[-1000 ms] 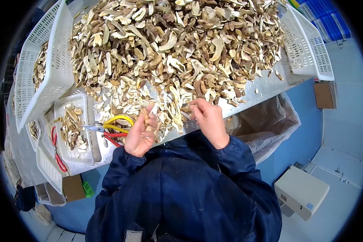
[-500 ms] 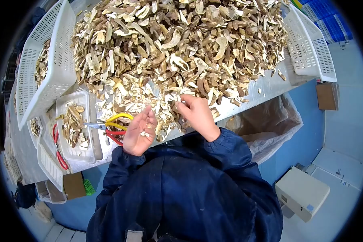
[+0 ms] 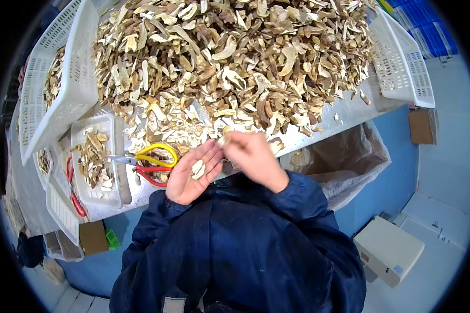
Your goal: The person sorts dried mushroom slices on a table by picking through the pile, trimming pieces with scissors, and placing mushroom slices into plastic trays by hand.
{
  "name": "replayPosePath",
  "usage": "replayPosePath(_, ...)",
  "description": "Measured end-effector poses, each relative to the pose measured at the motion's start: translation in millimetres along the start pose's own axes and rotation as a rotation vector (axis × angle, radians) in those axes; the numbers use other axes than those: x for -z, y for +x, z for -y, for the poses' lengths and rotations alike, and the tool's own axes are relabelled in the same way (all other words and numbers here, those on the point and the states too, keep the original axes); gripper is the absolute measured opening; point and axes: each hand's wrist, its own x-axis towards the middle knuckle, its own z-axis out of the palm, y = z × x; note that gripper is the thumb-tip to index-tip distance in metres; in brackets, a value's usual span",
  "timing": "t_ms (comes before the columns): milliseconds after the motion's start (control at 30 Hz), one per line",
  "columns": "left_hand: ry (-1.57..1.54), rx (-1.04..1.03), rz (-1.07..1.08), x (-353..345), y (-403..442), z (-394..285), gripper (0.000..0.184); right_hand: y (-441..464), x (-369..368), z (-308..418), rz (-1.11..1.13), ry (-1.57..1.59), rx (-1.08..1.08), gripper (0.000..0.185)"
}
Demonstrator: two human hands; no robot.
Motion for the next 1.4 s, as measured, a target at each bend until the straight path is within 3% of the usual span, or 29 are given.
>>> replayPosePath(100,-0.028,-0.021,0.053,4,2,1,0.044,-1,-24,5,-0.006,-0.292,0.261,0.017)
replayPosePath(167,-0.06,-0.042,0.075,13,2,0,0.044,1,-29,4,-0.029,-0.348,0.303,0.018)
replayPosePath(300,0.035,-0.078,-0.061,-5,-2,-4,0.051,3,-35,-2,-0.01,-0.526,0.456,0.021)
replayPosePath(333,-0.015,-0.092,-0.078,-4,-1,-3,0.045,4,-35,-1,-0.01,-0.48,0.489,0.023)
replayPosePath(467,-0.121,-0.095,-0.048,13,-3,-3,0.032,14,-17,6,-0.267,-0.664,0.317,0.032)
replayPosePath(533,-0.19,-0.058,0.096,20,-3,-4,0.023,18,2,-11,-0.386,-0.932,0.292,0.024)
replayPosePath(567,-0.185,-0.049,0.069,19,-3,-4,0.022,21,9,-20,-0.419,-1.076,0.3,0.02)
replayPosePath(800,-0.171,0.007,-0.024,2,-2,-1,0.015,38,13,-42,-0.441,-1.204,0.268,0.019)
replayPosePath(1000,-0.221,0.007,-0.038,0,-6,-5,0.014,45,15,-33,-0.447,-1.093,0.429,0.013)
replayPosePath(1133,-0.1,0.002,-0.057,8,-2,-1,0.024,36,20,-16,-0.207,-0.202,0.104,0.027)
replayPosePath(1233,0.064,0.051,-0.028,-3,2,-1,0.035,25,17,0,0.023,0.219,-0.031,0.022)
replayPosePath(1267,0.066,0.045,-0.034,-6,3,0,0.035,21,11,8,0.059,0.242,0.03,0.023)
replayPosePath(1400,0.118,-0.081,-0.107,-13,2,2,0.03,13,3,9,0.137,-0.223,0.384,0.033)
